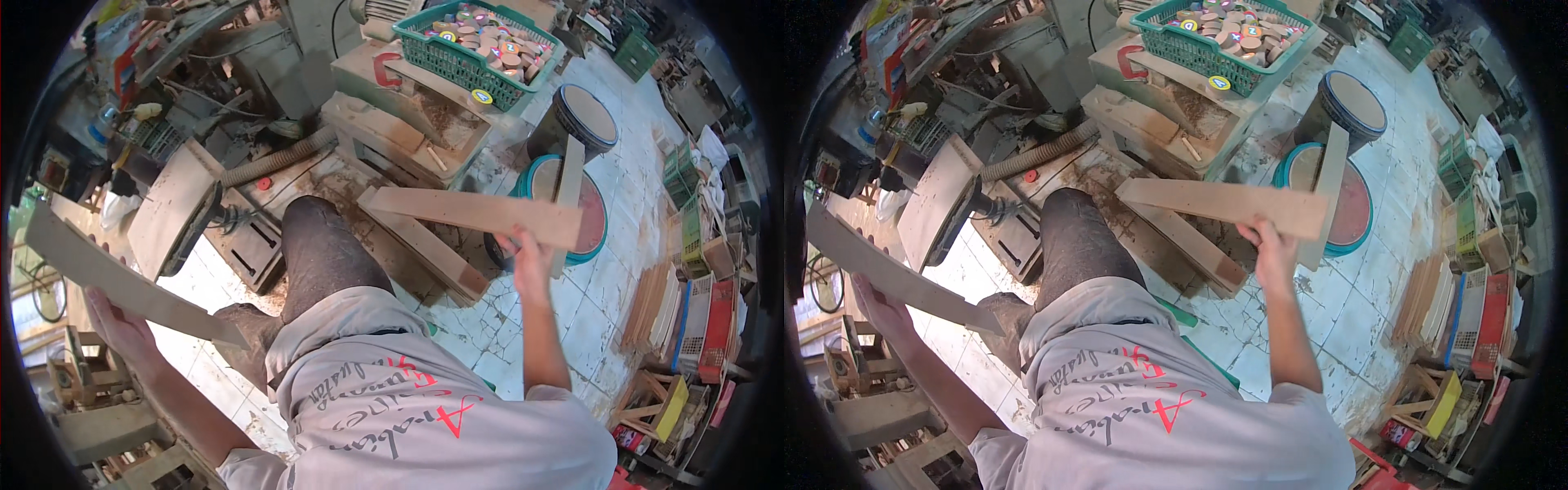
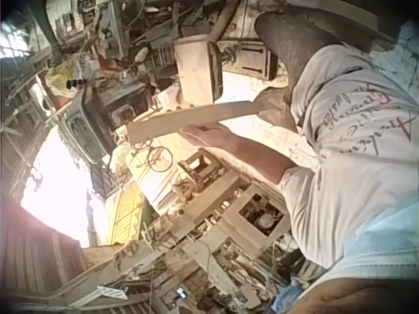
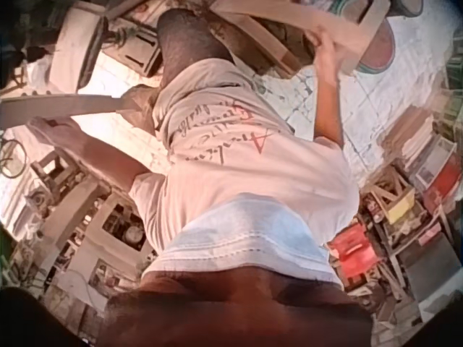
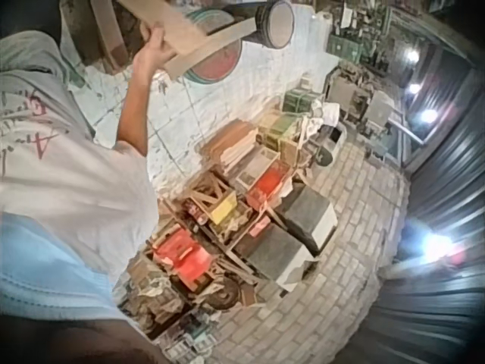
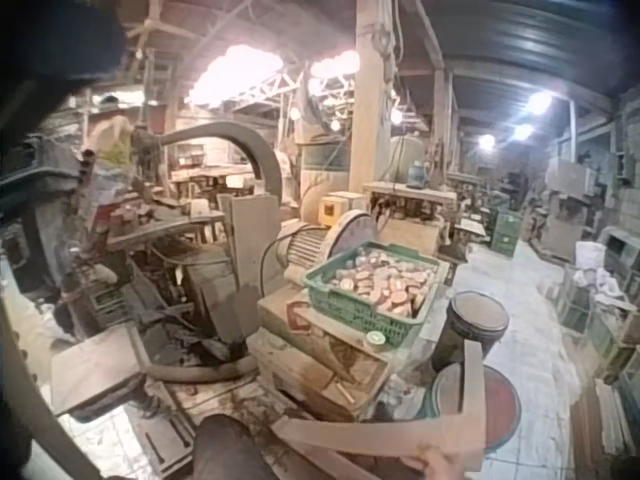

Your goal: The person operates a drill press to create holes in rectangular wooden planks. They repeatedly position the wood under the drill bit, lower the machine to drill, and then inspect the finished holes before moving the pieces to a nearby container.

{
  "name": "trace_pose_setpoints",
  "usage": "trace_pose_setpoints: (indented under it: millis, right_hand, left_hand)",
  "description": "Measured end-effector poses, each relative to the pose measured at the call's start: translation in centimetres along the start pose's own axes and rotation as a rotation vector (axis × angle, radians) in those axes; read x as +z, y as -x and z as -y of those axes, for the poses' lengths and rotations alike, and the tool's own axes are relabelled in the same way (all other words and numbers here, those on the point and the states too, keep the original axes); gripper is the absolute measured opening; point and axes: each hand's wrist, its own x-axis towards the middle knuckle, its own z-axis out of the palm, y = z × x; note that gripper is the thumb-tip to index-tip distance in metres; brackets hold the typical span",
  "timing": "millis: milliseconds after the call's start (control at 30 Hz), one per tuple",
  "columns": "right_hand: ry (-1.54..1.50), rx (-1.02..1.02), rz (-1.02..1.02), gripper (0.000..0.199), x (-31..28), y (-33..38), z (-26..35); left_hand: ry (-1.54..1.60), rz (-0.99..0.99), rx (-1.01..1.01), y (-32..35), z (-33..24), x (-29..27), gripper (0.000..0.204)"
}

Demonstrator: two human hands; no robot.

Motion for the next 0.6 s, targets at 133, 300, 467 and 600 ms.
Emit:
trace_pose_setpoints:
  millis: [133, 300, 467, 600]
  right_hand:
    - [-0.229, 0.059, -0.187, 0.045, -0.8, 1.2, -9.1]
    - [-0.393, 0.316, -0.27, 0.026, -3.4, 1.1, -16.2]
    - [-0.507, 0.47, -0.162, 0.019, -9.6, 1.2, -21.5]
    - [-0.448, 0.784, -0.026, 0.025, -12.4, 4.5, -24.1]
  left_hand:
    - [-0.023, 0.014, 0.021, 0.7, -0.8, 0.7, 0.049]
    - [-0.064, 0.018, 0.029, 1.1, -1.4, 0.0, 0.049]
    - [-0.066, -0.01, 0.011, 0.7, -0.7, -0.8, 0.049]
    - [-0.058, -0.078, -0.028, 1.0, -0.5, -1.8, 0.051]
